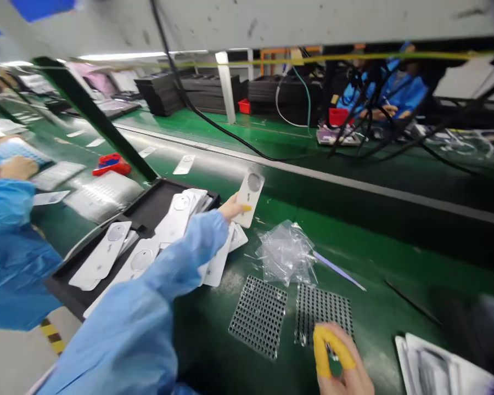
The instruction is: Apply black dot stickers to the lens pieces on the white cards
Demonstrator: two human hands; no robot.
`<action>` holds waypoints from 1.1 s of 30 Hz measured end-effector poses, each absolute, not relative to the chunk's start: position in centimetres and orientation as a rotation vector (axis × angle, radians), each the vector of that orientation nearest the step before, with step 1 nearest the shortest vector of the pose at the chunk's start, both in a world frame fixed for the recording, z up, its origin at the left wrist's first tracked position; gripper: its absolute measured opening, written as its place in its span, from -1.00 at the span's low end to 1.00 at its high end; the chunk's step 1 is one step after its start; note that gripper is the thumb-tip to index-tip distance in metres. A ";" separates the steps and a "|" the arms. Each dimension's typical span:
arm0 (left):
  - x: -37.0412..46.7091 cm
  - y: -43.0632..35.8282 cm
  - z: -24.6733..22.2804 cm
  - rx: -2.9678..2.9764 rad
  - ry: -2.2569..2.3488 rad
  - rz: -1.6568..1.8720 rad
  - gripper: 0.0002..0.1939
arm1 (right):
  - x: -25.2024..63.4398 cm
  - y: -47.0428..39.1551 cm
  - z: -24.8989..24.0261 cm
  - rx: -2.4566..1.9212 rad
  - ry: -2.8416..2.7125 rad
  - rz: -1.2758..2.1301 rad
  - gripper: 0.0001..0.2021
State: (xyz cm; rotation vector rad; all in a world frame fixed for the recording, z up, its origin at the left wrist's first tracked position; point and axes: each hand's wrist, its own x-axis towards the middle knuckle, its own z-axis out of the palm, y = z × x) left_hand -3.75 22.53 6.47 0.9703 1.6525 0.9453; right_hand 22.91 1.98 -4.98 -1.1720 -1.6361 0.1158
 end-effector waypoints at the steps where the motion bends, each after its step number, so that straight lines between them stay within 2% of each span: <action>1: -2.6 19.4 5.9 0.941 1.565 0.921 -0.64 | 22.8 2.2 -4.0 -1.160 -1.637 0.083 -0.67; 5: 1.8 6.7 3.9 0.688 1.196 0.859 -0.48 | 21.6 2.8 -0.2 -1.149 -1.604 -0.015 -0.67; 9: 5.0 -0.1 4.2 0.420 1.040 0.796 -0.42 | 20.6 2.6 1.4 -1.150 -1.716 0.035 -0.70; 12: 6.2 -1.2 4.5 0.339 1.017 0.764 -0.28 | 20.6 1.8 1.8 -1.147 -1.757 0.058 -0.68; 14: 6.5 -1.2 4.3 0.320 1.023 0.794 -0.26 | 20.8 1.3 2.1 -1.129 -1.798 0.087 -0.70; 20: 7.0 -1.9 2.7 0.473 1.144 0.938 -0.40 | 21.4 0.8 3.1 -1.137 -1.913 0.118 -0.72; 27: 7.3 -1.5 3.5 0.501 1.106 1.045 -0.48 | 21.0 0.8 3.1 -1.121 -1.943 0.130 -0.75; 33: 7.1 -2.0 3.3 0.608 1.188 1.011 -0.56 | 21.0 1.0 3.2 -1.138 -1.960 0.141 -0.74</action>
